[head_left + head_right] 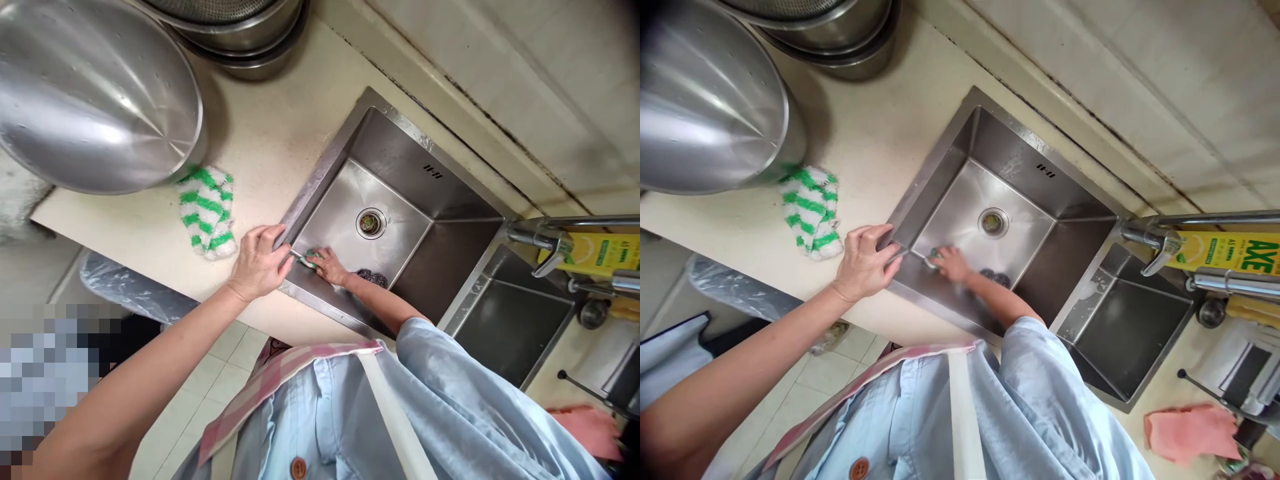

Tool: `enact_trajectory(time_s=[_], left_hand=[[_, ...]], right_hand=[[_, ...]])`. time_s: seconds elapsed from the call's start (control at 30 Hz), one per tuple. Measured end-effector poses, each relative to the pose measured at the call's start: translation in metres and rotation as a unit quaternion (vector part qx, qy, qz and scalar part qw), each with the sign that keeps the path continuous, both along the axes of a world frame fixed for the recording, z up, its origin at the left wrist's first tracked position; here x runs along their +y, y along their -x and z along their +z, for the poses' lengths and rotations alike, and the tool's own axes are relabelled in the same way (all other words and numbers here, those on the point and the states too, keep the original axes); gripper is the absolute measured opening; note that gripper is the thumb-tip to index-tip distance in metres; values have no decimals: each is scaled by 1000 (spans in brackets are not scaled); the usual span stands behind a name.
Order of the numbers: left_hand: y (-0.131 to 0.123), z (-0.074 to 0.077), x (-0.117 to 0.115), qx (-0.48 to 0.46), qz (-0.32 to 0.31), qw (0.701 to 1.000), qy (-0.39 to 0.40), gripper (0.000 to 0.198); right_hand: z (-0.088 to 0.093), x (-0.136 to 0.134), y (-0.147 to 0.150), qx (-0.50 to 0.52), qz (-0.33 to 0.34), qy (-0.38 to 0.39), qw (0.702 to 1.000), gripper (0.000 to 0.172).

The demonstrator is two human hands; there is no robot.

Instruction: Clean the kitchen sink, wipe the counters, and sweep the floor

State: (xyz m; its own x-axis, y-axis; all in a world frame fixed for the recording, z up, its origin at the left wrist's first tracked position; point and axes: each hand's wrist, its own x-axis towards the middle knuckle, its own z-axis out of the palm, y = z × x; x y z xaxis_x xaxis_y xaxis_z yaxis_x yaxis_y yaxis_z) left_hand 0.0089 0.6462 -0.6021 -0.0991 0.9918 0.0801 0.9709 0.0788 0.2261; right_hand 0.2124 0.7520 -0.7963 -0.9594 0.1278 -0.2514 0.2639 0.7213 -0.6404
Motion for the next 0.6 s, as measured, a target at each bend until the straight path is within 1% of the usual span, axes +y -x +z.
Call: enact_trajectory(time_s=[0.03, 0.07, 0.1, 0.13, 0.17, 0.2, 0.27, 0.3, 0.33, 0.37, 0.4, 0.47, 0.5, 0.53, 0.6], left_hand=[[0, 0, 0, -2, 2, 1000, 1, 17], [0, 0, 0, -6, 6, 1000, 3, 17], [0, -1, 0, -10, 9, 1000, 6, 16], [1, -1, 1, -15, 12, 1000, 9, 16], [2, -1, 1, -19, 14, 1000, 12, 15], [3, -2, 0, -22, 14, 1000, 15, 14], [5, -2, -1, -24, 13, 999, 18, 14], [6, -2, -1, -26, 14, 999, 17, 13], [7, -3, -1, -27, 14, 999, 15, 12], [8, -3, -1, -28, 13, 999, 12, 12], [9, -3, -1, -29, 10, 1000, 9, 11], [10, -4, 1, -26, -8, 1000, 3, 11], [11, -5, 2, -24, -16, 1000, 1, 12], [12, -5, 3, -24, -22, 999, -1, 13], [14, -6, 4, -28, -29, 999, -5, 15]], right_hand=[[-2, -1, -1, -15, 25, -4, 1000, 46], [-3, 5, -4, -32, 30, -16, 999, 44], [-3, 17, -9, -51, 16, -34, 998, 43], [-2, 33, -15, -71, -24, -57, 996, 42], [-1, 52, -19, -94, -89, -82, 988, 43], [3, 71, -22, -116, -174, -107, 972, 45], [14, 100, -24, -139, -349, -135, 917, 46], [23, 108, -24, -127, -411, -128, 894, 45], [34, 112, -25, -97, -451, -108, 881, 45], [46, 110, -27, -51, -471, -79, 877, 44], [59, 105, -31, 4, -477, -45, 878, 43], [89, 87, -52, 114, -483, 7, 868, 42], [104, 75, -71, 156, -496, 18, 854, 41], [119, 62, -96, 184, -519, 21, 835, 41], [143, 38, -162, 197, -582, 8, 789, 44]])
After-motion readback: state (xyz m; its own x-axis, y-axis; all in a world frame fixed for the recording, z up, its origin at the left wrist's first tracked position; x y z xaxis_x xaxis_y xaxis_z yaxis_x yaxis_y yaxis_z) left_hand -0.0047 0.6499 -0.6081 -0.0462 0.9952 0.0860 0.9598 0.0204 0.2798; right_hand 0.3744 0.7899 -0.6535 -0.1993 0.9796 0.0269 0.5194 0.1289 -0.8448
